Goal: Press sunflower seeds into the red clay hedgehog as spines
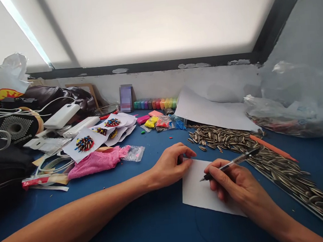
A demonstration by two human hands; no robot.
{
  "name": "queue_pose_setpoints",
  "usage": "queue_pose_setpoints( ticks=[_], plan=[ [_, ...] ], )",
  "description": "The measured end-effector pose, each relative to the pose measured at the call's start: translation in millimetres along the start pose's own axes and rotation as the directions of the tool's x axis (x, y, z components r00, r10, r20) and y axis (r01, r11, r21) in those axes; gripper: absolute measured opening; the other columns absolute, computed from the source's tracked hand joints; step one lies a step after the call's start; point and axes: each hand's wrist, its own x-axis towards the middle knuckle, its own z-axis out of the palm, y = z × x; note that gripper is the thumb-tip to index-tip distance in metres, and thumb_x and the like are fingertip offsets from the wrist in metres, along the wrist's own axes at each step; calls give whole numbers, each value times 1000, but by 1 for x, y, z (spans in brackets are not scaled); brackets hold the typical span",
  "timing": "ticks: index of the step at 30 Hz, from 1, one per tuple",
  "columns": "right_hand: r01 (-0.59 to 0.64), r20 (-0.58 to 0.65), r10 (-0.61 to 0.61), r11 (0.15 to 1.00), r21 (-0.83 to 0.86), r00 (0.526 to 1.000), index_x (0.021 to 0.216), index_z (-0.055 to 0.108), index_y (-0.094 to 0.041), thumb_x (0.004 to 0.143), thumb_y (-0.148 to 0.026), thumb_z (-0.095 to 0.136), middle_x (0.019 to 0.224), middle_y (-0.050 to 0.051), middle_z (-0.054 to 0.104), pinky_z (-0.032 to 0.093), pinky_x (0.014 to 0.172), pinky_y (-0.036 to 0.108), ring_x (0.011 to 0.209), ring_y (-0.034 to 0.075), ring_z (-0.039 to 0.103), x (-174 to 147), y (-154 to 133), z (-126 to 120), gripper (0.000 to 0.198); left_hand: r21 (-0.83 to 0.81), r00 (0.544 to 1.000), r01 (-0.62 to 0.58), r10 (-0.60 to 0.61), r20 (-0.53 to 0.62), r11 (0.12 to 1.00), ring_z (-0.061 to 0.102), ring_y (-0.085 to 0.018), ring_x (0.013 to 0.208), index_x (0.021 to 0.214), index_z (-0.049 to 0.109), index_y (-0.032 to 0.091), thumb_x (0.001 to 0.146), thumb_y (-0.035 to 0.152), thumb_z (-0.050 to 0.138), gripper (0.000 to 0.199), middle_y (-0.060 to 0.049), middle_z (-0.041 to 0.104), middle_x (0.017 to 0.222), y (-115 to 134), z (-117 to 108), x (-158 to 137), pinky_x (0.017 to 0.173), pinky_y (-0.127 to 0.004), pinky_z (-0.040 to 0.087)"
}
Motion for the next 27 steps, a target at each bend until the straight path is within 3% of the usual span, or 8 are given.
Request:
queue_pose_setpoints(
  ticks=[3, 5, 8, 10, 14, 18, 21, 27],
  plan=[
    [-3, -19, 3, 1000, 28, 1000, 79, 61, -20, 86, -63, 53, 63, -3, 57, 39, 47, 23, 47, 9, 50, -1, 2, 0, 44, 23, 992, -126, 126, 28, 992, 57, -20, 108, 100, 68, 18, 80, 9, 60, 23, -7, 63, 114, 5, -5, -3, 99, -36, 43],
    [-9, -40, 11, 998, 62, 999, 78, 60, -20, 85, -64, 54, 61, -3, 56, 39, 46, 23, 46, 9, 50, 0, 3, 0, 46, 83, 959, -235, 217, 184, 968, 45, -27, 129, 114, 65, 20, 79, 19, 69, 36, -9, 59, 128, 9, -11, -4, 112, -46, 30],
    [-23, -78, 33, 992, 126, 996, 80, 59, -20, 84, -66, 54, 59, -4, 56, 40, 44, 22, 44, 9, 49, 1, 6, 0, 46, 171, 876, -319, 221, 429, 932, 20, -34, 146, 141, 46, 20, 74, 40, 78, 77, -12, 37, 152, 11, -18, -5, 118, -57, 11],
    [-16, -107, 33, 988, 154, 994, 81, 60, -20, 83, -65, 56, 58, -4, 57, 41, 43, 21, 43, 9, 49, 1, 7, 0, 45, 196, 843, -321, 185, 505, 926, 14, -34, 147, 149, 33, 21, 74, 47, 77, 90, -13, 24, 158, 10, -21, -5, 118, -57, 7],
    [8, -131, 14, 986, 167, 991, 81, 60, -20, 83, -61, 59, 60, -3, 59, 42, 41, 20, 42, 7, 49, 2, 3, -3, 41, 201, 827, -317, 166, 537, 927, 13, -33, 147, 152, 26, 22, 76, 54, 74, 95, -13, 21, 158, 8, -22, -5, 118, -56, 7],
    [13, -50, -8, 996, 89, 999, 90, 62, -20, 79, -53, 66, 62, -4, 58, 44, 43, 22, 45, 9, 51, 6, -14, -7, 35, 211, 822, -301, 141, 552, 930, 9, -34, 147, 154, 18, 25, 76, 56, 73, 101, -12, 19, 159, 8, -21, -4, 118, -56, 6],
    [42, 2, -42, 999, 5, 999, 81, 61, -20, 83, -50, 63, 63, -3, 58, 47, 49, 24, 48, 9, 53, 10, -25, -8, 31, 203, 829, -289, 138, 542, 936, 7, -34, 147, 155, 15, 26, 74, 58, 73, 105, -11, 16, 160, 7, -21, -4, 118, -56, 7],
    [30, -91, -27, 999, 26, 995, 74, 54, -21, 82, -51, 62, 58, -6, 54, 45, 46, 23, 44, 8, 49, 18, -16, -5, 32, 281, 833, -286, 93, 545, 916, 2, -32, 148, 154, 18, 14, 76, 68, 64, 106, -15, 6, 160, 2, -21, -5, 119, -51, 5]
  ],
)
